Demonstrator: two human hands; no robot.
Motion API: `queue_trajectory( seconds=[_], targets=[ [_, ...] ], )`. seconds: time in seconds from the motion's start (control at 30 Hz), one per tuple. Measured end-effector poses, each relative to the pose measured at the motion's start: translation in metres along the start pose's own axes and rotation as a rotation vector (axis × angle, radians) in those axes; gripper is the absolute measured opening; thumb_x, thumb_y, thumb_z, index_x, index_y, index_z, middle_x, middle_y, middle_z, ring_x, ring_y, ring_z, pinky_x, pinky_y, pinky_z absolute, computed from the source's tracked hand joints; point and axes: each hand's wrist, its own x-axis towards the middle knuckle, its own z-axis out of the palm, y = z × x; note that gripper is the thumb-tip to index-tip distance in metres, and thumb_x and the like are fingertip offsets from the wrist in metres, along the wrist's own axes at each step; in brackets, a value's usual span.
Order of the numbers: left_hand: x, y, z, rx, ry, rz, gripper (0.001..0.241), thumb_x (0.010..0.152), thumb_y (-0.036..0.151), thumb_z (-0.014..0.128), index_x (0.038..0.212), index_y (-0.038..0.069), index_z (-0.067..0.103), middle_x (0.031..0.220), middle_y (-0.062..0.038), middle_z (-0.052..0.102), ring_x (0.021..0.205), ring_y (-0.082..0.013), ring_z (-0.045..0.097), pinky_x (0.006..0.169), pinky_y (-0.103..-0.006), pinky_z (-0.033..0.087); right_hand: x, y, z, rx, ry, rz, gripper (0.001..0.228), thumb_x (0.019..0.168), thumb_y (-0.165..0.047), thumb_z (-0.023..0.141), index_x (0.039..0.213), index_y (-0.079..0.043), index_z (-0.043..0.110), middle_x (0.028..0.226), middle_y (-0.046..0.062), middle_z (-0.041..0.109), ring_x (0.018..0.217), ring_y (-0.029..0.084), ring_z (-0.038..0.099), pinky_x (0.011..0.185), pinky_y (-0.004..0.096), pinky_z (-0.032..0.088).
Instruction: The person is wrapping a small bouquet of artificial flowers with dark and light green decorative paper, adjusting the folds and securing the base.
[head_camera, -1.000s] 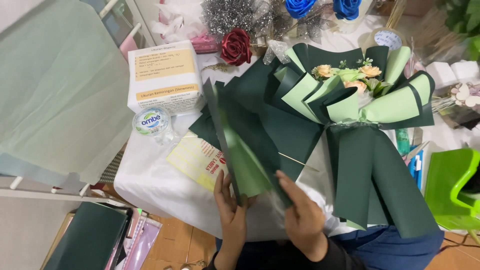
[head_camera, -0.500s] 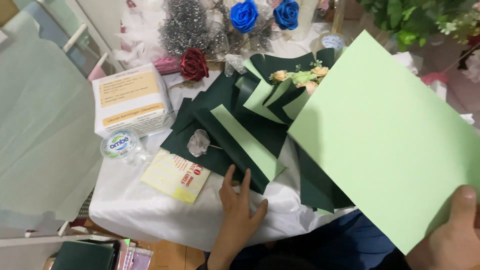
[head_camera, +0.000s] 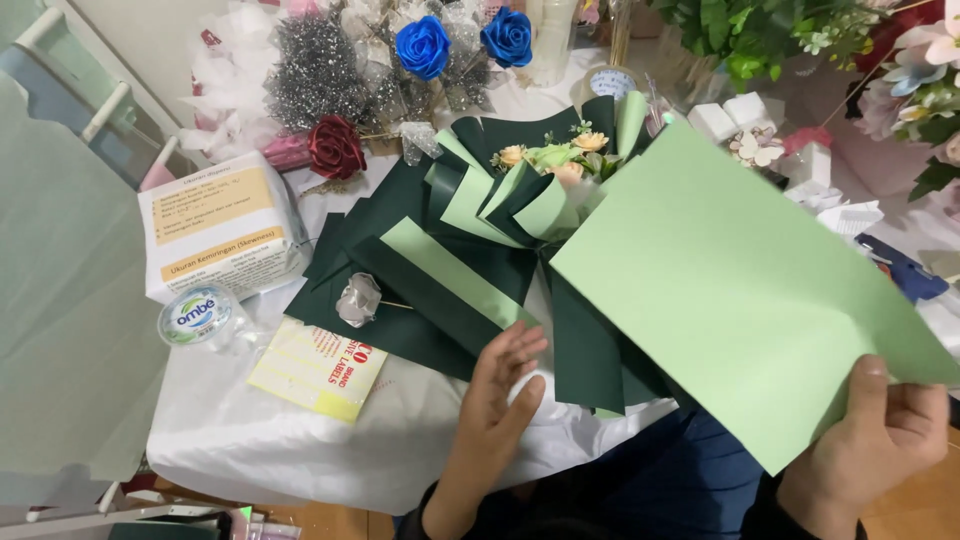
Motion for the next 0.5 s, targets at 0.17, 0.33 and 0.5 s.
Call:
queue_trajectory(
  seconds=[0.17, 0.33, 0.5],
  targets=[
    [0.039, 0.014, -0.043, 0.941, 0.480, 0.278, 0.039, 0.097, 0.029, 0.066, 0.132, 0.015, 0.065, 0.136, -0.011, 0.059, 0.126, -0.0306, 0.057, 0.105, -0.0455, 0.045, 0.025, -0.015, 0.010, 0.069, -0.148, -0.303, 0.037, 0.131, -0.024, 0.037, 0.157, 0.000, 0.044, 0.161, 0.022, 0.043, 0.152, 0.048, 0.046, 0.125, 0.061, 0.046],
    [0.082, -0.011, -0.069, 1.418, 0.333, -0.158, 0.080, 0.097, 0.076, 0.035, 0.157, 0.024, 0.047, 0.108, -0.017, 0.062, 0.081, -0.0333, 0.071, 0.066, -0.0479, 0.055, 0.031, -0.003, 0.018, -0.050, -0.163, -0.323, 0.030, 0.130, -0.014, 0.043, 0.154, 0.004, 0.050, 0.157, 0.023, 0.049, 0.145, 0.044, 0.049, 0.117, 0.056, 0.047],
    [0.106, -0.035, -0.079, 1.641, 0.058, -0.324, 0.099, 0.090, 0.090, 0.027, 0.161, 0.021, 0.041, 0.055, -0.010, 0.062, 0.040, -0.0245, 0.056, 0.039, -0.0318, 0.036, 0.045, 0.012, 0.018, -0.222, -0.147, -0.362, 0.023, 0.130, 0.000, 0.050, 0.149, 0.010, 0.057, 0.151, 0.025, 0.057, 0.138, 0.040, 0.054, 0.108, 0.051, 0.049]
  ],
)
